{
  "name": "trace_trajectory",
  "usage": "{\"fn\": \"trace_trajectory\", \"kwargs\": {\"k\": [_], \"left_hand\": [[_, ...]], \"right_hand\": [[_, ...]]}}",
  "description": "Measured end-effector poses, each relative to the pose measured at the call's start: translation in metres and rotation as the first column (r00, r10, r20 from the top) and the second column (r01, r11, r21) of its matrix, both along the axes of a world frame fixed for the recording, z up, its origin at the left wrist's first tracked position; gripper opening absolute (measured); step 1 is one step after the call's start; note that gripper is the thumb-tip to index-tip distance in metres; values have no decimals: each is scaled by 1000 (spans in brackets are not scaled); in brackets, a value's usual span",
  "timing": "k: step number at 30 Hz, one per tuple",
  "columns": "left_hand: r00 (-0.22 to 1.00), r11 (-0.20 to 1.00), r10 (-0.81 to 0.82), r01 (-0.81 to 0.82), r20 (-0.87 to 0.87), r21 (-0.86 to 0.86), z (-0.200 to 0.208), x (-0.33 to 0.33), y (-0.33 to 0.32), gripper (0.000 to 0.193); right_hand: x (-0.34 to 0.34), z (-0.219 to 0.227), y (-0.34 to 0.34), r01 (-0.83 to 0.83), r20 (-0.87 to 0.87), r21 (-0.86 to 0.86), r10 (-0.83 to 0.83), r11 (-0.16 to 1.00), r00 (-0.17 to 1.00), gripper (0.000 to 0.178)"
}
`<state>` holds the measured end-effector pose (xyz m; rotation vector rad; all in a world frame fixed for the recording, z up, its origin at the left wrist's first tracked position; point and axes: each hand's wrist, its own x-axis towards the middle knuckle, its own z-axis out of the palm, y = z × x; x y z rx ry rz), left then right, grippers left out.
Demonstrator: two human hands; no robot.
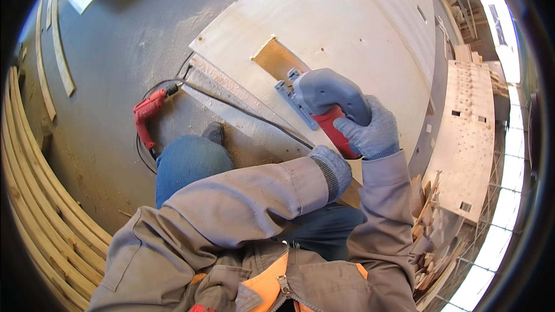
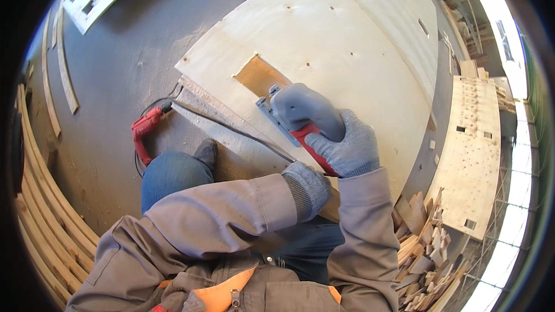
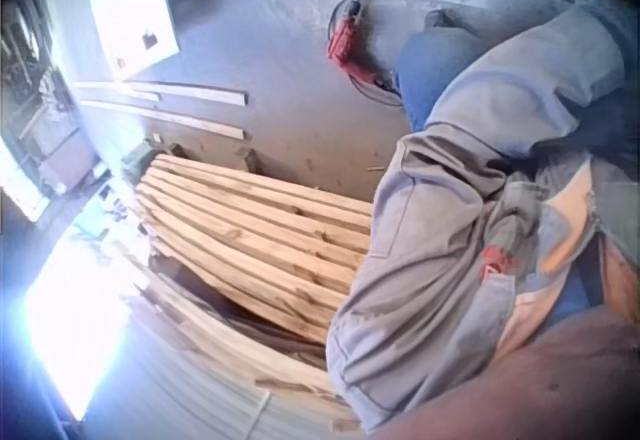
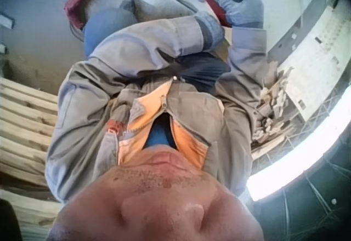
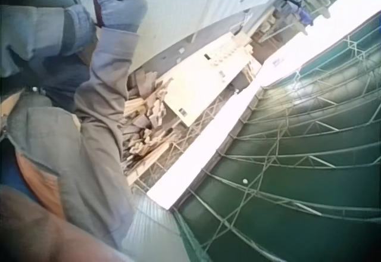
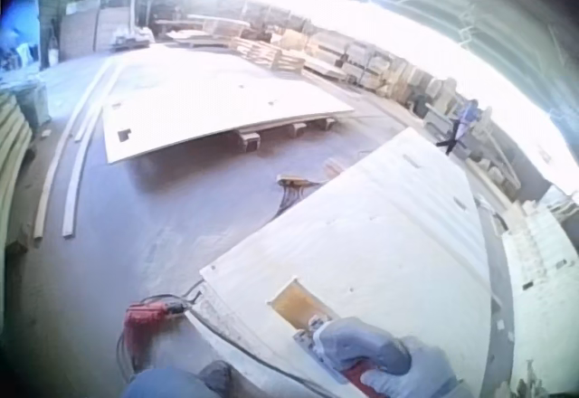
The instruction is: The person uses a jigsaw to cut a rectangular hole in a large wooden board. They guide the tool along the marked lines, creating sawdust as they cut through the wood.
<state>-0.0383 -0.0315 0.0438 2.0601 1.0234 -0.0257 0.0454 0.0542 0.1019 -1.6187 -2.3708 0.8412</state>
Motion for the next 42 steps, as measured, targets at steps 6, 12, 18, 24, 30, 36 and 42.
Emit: {"fn": "trace_trajectory", "kwargs": {"k": [6,12,18,24,30,36,42], "left_hand": [[998,999,4,-1,-60,43,-5,0,-3,36],[1000,995,30,-30,3,97,-16,11,-15,39],[999,991,11,-4,-50,137,-33,24,-17,45],[993,989,-106,99,60,108,-52,45,-26,39],[827,995,-85,42,556,89,-153,61,-23,37],[905,984,-178,157,386,87,-175,77,-18,37],[921,972,-235,214,310,102,-173,79,-16,38]], "right_hand": [[2,-1,-3,-19,1,38,19,999,1000,49],[25,-11,-3,-45,-27,121,49,992,998,48],[47,-21,-11,21,-159,127,-1,992,987,48],[84,-53,-35,181,-333,123,-131,976,934,49],[77,-53,-42,180,-409,144,-108,973,906,46],[90,-51,-48,187,-390,125,-125,974,912,43],[94,-54,-48,199,-418,136,-126,971,900,42]]}}
